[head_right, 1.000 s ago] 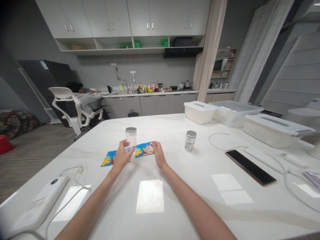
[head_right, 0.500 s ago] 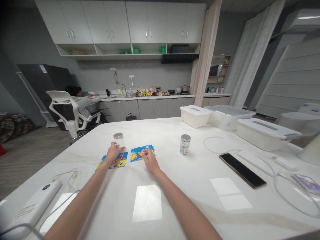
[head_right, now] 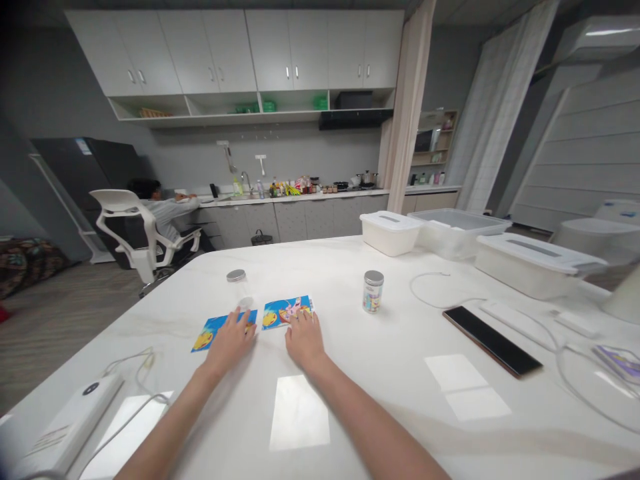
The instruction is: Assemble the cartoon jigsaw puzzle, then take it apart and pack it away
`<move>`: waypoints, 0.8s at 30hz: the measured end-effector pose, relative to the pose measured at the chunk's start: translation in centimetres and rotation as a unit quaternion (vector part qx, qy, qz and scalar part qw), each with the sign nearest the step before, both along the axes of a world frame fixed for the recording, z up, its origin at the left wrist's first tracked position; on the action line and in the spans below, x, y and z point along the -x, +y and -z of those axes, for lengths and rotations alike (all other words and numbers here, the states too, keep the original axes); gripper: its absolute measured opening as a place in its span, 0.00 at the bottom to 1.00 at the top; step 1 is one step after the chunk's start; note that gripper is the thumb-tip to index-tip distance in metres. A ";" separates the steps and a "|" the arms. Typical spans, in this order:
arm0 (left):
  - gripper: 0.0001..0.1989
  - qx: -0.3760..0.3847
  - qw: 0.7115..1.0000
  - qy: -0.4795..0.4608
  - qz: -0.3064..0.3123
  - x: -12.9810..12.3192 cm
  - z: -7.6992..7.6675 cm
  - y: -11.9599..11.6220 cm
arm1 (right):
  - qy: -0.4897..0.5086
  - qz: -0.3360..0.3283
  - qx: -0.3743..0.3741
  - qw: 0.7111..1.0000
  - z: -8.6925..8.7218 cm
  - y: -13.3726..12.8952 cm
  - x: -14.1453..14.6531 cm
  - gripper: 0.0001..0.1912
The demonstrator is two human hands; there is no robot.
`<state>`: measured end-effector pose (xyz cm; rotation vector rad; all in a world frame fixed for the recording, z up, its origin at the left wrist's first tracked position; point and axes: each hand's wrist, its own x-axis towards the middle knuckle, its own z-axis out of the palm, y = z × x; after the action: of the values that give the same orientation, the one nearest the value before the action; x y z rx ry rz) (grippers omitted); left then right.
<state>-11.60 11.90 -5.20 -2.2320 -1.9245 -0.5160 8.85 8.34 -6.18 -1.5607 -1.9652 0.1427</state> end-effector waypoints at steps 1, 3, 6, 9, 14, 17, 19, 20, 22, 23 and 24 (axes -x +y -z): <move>0.22 0.024 0.999 0.030 0.007 -0.2 0.5 -0.6 | -0.009 -0.001 -0.004 1.000 -0.2 -0.1 0.0 0.16; 0.21 0.043 0.998 0.049 0.011 -0.4 1.1 -1.3 | -0.023 -0.012 -0.013 1.000 -0.4 -0.3 0.0 0.14; 0.21 0.049 0.997 0.058 0.008 -0.6 1.1 -1.4 | -0.042 -0.046 -0.027 0.998 -0.6 -0.4 0.0 0.13; 0.22 0.054 0.996 0.075 -0.003 -0.8 0.5 -1.5 | -0.054 -0.067 -0.035 0.996 -0.6 -0.5 0.1 0.12; 0.23 0.070 0.992 0.099 -0.032 -0.7 -0.1 -2.0 | -0.060 -0.066 -0.039 0.995 -0.6 -0.5 0.1 0.13; 0.22 0.072 0.993 0.091 -0.032 -0.5 -0.2 -2.0 | -0.061 -0.078 -0.035 0.995 -0.6 -0.5 0.1 0.15; 0.22 0.073 0.993 0.087 -0.030 -0.4 -0.2 -1.9 | -0.062 -0.094 -0.030 0.993 -0.5 -0.4 0.0 0.16; 0.22 0.074 0.993 0.085 -0.028 -0.3 -0.2 -1.9 | -0.063 -0.103 -0.028 0.992 -0.5 -0.4 0.0 0.17; 0.22 0.077 0.993 0.082 -0.026 -0.1 -0.2 -1.8 | -0.064 -0.119 -0.025 0.991 -0.4 -0.3 0.0 0.18; 0.22 0.079 0.993 0.081 -0.025 0.1 -0.3 -1.7 | -0.064 -0.127 -0.023 0.990 -0.3 -0.3 0.0 0.18; 0.22 0.081 0.993 0.080 -0.025 0.3 -0.4 -1.7 | -0.065 -0.134 -0.022 0.989 -0.3 -0.3 -0.1 0.18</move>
<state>-11.91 10.21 -4.83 -2.2348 -1.9975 -0.1722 8.90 8.01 -5.87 -1.3004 -2.2599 0.1072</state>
